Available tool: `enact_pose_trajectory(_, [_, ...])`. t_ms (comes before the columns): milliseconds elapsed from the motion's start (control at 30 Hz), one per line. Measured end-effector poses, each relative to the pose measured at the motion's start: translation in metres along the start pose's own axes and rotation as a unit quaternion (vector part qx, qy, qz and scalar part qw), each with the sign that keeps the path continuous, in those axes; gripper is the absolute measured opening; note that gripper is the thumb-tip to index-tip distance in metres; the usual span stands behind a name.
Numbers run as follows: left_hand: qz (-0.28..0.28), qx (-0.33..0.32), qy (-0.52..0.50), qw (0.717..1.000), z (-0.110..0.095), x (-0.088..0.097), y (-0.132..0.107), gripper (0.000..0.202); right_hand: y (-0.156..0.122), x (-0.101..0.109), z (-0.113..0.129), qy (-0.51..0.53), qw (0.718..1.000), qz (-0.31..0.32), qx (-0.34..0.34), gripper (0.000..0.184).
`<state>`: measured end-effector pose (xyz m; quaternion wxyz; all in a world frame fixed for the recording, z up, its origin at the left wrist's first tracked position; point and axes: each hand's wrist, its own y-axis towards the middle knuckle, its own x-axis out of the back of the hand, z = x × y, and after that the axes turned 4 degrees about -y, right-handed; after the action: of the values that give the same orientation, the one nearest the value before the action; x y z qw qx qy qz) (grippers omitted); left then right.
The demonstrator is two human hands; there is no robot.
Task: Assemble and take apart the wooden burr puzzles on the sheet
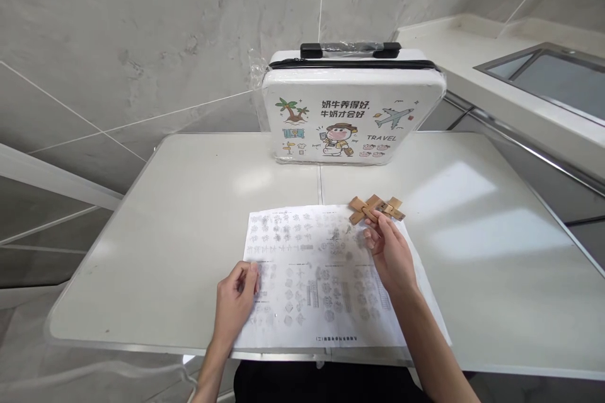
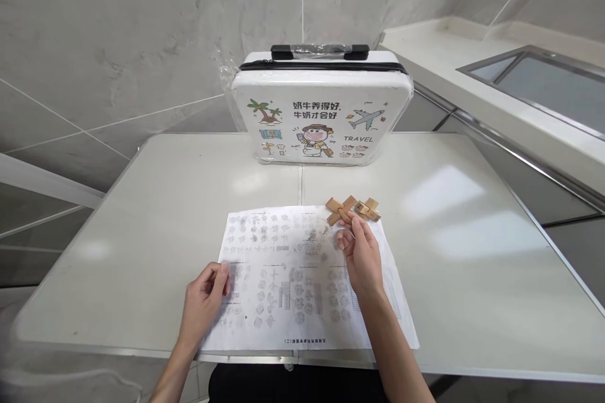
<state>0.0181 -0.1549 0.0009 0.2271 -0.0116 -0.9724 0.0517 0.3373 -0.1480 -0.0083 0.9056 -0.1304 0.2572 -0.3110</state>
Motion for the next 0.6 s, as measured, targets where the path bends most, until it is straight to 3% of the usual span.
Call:
enact_pose_trajectory(133, [0.005, 0.004, 0.003, 1.0, 0.002, 0.0, 0.0, 0.048, -0.005, -0.001, 0.001, -0.031, 1.0, 0.003, 0.004, 0.05])
enact_pose_trajectory(267, [0.01, 0.01, 0.0, 1.0, 0.003, 0.001, 0.0, 0.049, -0.028, 0.011, 0.001, -0.14, 0.989, -0.013, 0.036, 0.053])
enact_pose_trajectory(400, [0.014, 0.013, -0.001, 1.0, 0.004, 0.001, -0.001, 0.049, -0.055, 0.037, -0.009, -0.258, 0.963, 0.018, 0.074, 0.034])
enact_pose_trajectory(600, [0.028, 0.01, -0.001, 1.0, 0.006, 0.001, 0.001, 0.049, -0.069, 0.064, -0.033, -0.387, 0.914, 0.064, 0.108, 0.033])
